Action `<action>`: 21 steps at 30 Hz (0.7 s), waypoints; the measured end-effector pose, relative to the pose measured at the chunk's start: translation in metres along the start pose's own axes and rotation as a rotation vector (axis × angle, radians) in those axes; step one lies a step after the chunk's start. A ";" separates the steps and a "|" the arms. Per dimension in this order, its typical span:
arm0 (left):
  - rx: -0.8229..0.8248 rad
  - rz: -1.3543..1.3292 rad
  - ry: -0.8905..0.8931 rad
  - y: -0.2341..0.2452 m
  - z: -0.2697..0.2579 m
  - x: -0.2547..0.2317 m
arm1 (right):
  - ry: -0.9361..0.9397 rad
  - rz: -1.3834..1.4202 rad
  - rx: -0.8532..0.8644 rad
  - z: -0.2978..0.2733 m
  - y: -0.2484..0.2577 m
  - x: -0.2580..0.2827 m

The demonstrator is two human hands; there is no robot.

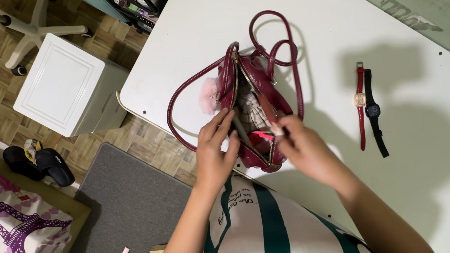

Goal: The person packs a maroon handbag with daily essentials on a white table. They place a pink compact, a round tin, a foundation bottle, a red lipstick, a pink tube, a plaid cloth, a pink hair clip, a white tube, a red watch, and a black watch into the bag, then zip it closed.

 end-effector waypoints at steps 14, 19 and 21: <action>0.017 -0.083 0.049 0.001 -0.002 0.017 | 0.044 -0.017 -0.145 0.001 0.002 0.016; 0.021 -0.080 0.045 0.001 -0.002 0.017 | 0.155 -0.150 -0.147 0.002 0.000 0.014; 0.024 -0.083 0.043 0.001 -0.003 0.017 | 0.330 -0.208 -0.207 0.002 -0.006 0.012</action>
Point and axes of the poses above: each hand's wrist, its own z-axis towards the middle knuckle, its own y-axis out of the back of the hand, x = y × z, the point moved 1 cm from there along z, towards the middle knuckle, and after that the axes turned 3 degrees about y, right-handed, at the moved point
